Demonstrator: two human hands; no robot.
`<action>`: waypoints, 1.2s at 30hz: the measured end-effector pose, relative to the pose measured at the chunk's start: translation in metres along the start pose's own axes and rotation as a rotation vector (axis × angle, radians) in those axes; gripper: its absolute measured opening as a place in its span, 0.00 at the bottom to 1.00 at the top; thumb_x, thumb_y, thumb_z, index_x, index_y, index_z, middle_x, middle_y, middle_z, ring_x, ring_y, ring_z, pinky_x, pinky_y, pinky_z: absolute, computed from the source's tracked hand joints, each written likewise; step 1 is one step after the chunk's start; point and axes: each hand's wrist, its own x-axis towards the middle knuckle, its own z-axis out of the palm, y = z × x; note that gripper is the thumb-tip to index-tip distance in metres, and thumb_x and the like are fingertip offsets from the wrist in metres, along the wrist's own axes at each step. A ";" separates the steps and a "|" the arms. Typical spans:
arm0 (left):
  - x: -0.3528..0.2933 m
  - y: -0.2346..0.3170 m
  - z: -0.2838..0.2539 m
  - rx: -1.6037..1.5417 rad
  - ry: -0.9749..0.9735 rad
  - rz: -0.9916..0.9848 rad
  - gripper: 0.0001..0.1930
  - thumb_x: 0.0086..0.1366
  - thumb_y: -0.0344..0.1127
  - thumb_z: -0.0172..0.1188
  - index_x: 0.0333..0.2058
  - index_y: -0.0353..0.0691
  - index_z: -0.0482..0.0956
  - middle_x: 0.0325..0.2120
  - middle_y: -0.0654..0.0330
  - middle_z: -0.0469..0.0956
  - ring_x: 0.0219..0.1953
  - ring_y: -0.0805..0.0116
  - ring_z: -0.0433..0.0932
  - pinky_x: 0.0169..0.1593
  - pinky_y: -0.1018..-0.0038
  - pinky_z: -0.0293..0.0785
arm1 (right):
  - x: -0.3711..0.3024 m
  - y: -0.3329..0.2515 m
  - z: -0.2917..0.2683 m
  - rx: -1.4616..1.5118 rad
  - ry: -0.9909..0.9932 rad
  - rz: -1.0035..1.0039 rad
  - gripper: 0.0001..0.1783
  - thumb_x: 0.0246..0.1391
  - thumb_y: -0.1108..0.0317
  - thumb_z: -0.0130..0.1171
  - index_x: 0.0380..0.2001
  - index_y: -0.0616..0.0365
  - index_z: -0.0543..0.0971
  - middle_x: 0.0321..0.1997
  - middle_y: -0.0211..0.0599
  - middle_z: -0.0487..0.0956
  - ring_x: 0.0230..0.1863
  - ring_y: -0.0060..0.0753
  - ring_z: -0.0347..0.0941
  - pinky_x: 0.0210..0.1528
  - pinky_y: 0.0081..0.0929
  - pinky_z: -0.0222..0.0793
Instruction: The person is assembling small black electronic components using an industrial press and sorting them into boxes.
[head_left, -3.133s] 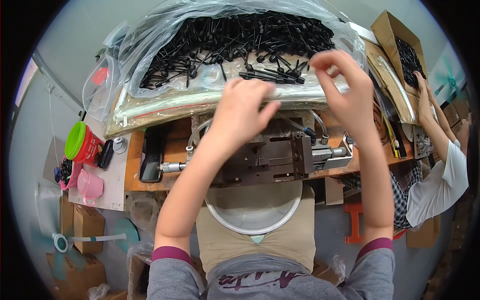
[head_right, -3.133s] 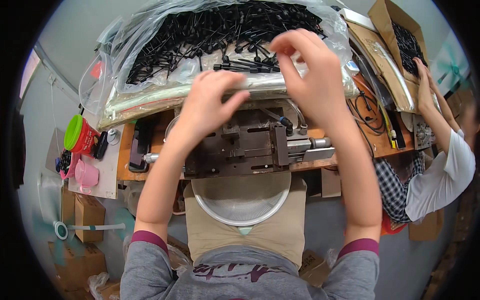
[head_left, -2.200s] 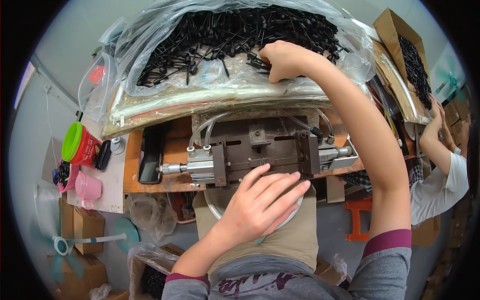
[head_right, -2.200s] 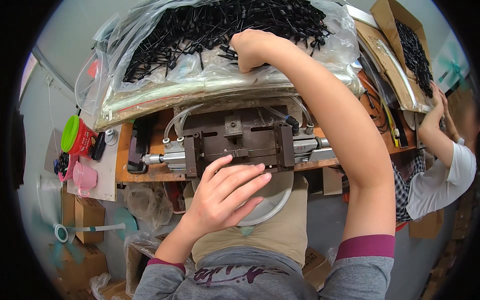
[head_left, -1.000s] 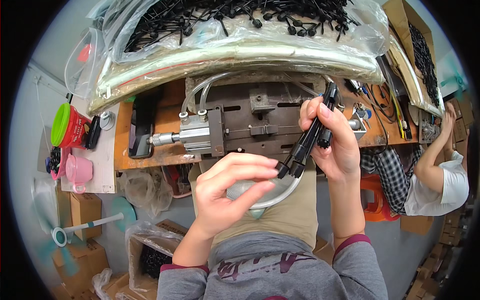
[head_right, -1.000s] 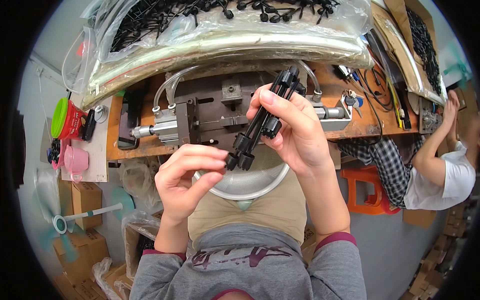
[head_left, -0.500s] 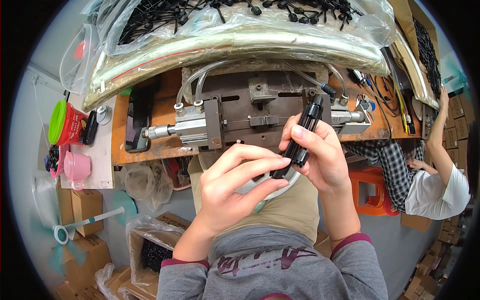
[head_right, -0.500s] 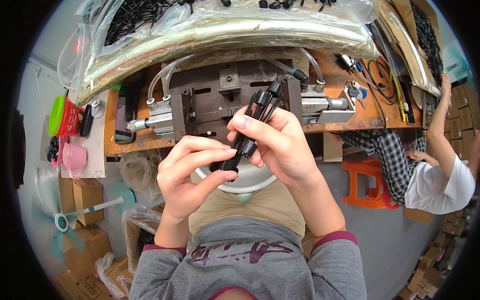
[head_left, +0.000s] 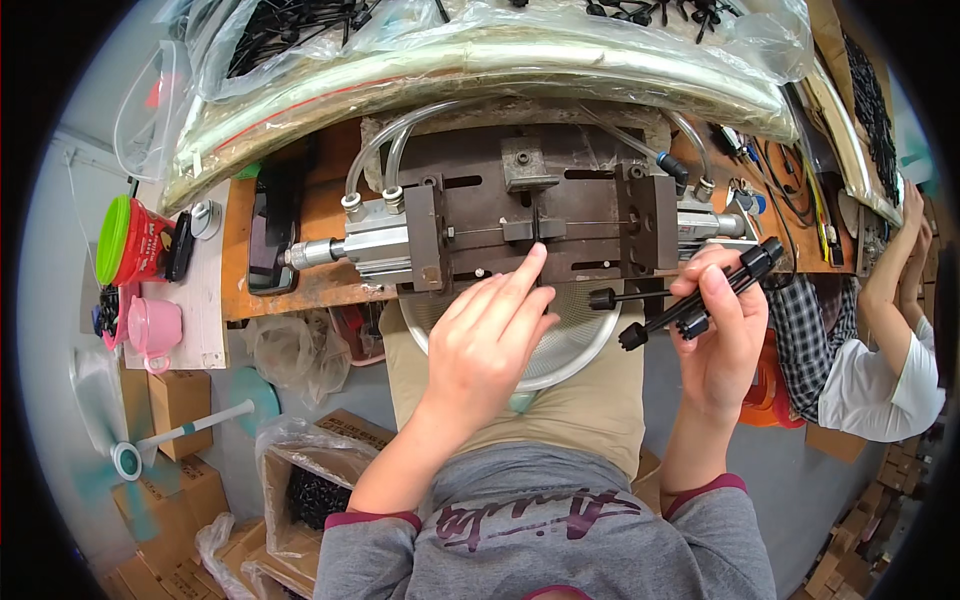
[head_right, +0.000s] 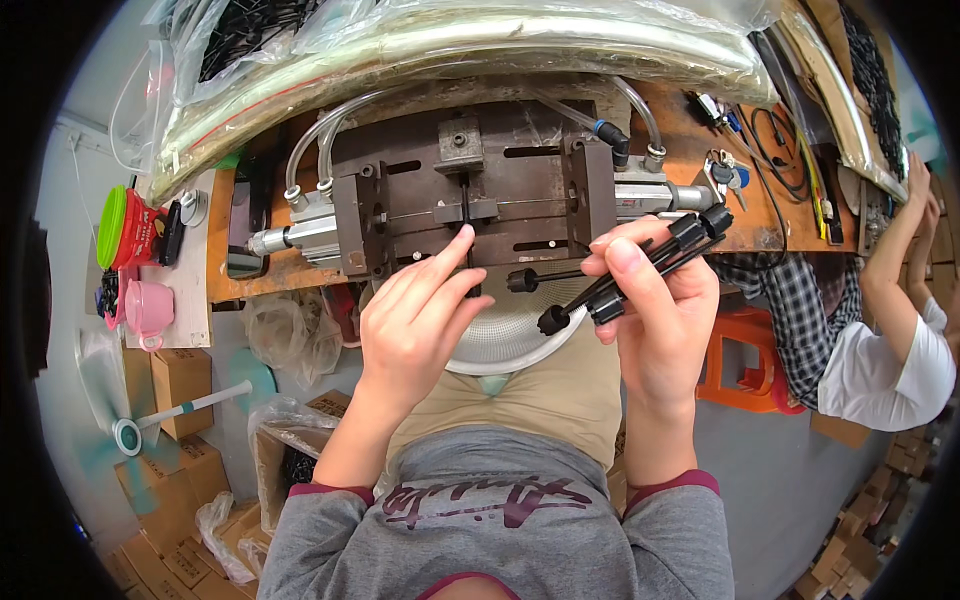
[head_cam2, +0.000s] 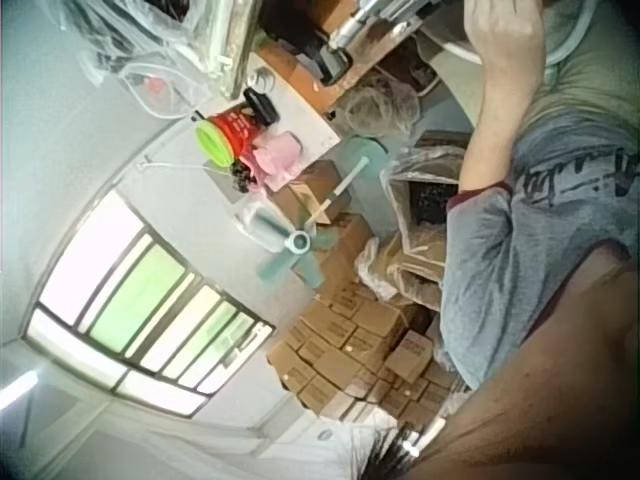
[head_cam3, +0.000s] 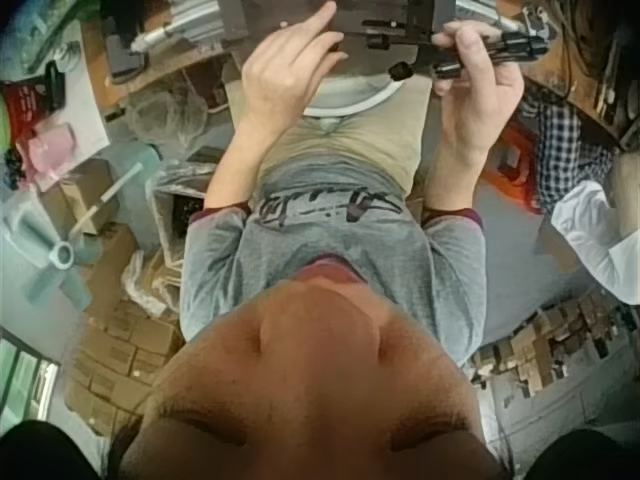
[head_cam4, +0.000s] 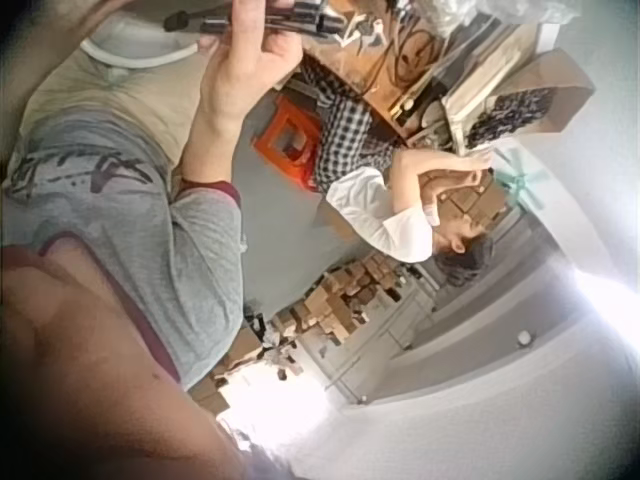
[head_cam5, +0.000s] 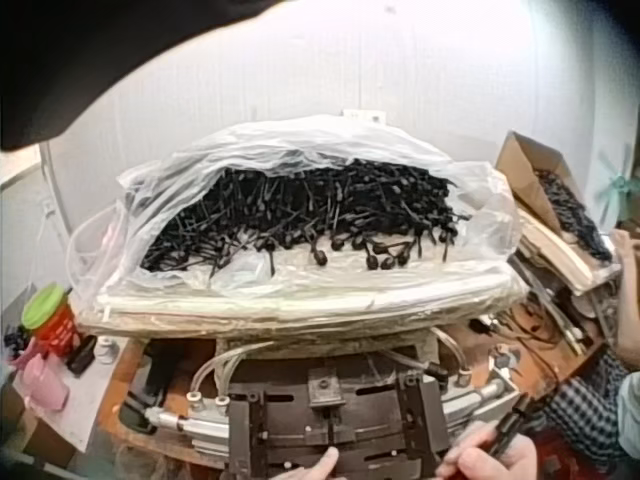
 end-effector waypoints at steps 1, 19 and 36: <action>0.001 0.000 0.002 0.047 0.003 0.016 0.14 0.46 0.32 0.72 0.33 0.36 0.82 0.48 0.53 0.80 0.35 0.60 0.82 0.41 0.70 0.78 | -0.001 0.000 -0.001 -0.003 0.003 0.001 0.08 0.59 0.70 0.58 0.34 0.66 0.79 0.31 0.42 0.80 0.14 0.16 0.66 0.15 0.11 0.60; 0.017 0.001 -0.003 0.170 -0.090 -0.018 0.14 0.46 0.34 0.74 0.32 0.41 0.83 0.45 0.60 0.83 0.20 0.70 0.76 0.26 0.78 0.72 | 0.003 0.009 -0.007 0.192 0.002 0.151 0.09 0.61 0.68 0.56 0.37 0.64 0.78 0.29 0.42 0.81 0.13 0.16 0.65 0.15 0.12 0.60; 0.015 0.032 -0.037 -0.358 0.009 0.139 0.19 0.43 0.33 0.75 0.37 0.41 0.85 0.32 0.64 0.83 0.32 0.67 0.80 0.37 0.71 0.73 | 0.001 0.016 0.008 0.352 -0.109 0.342 0.12 0.64 0.65 0.54 0.39 0.64 0.77 0.30 0.40 0.82 0.15 0.15 0.67 0.15 0.13 0.62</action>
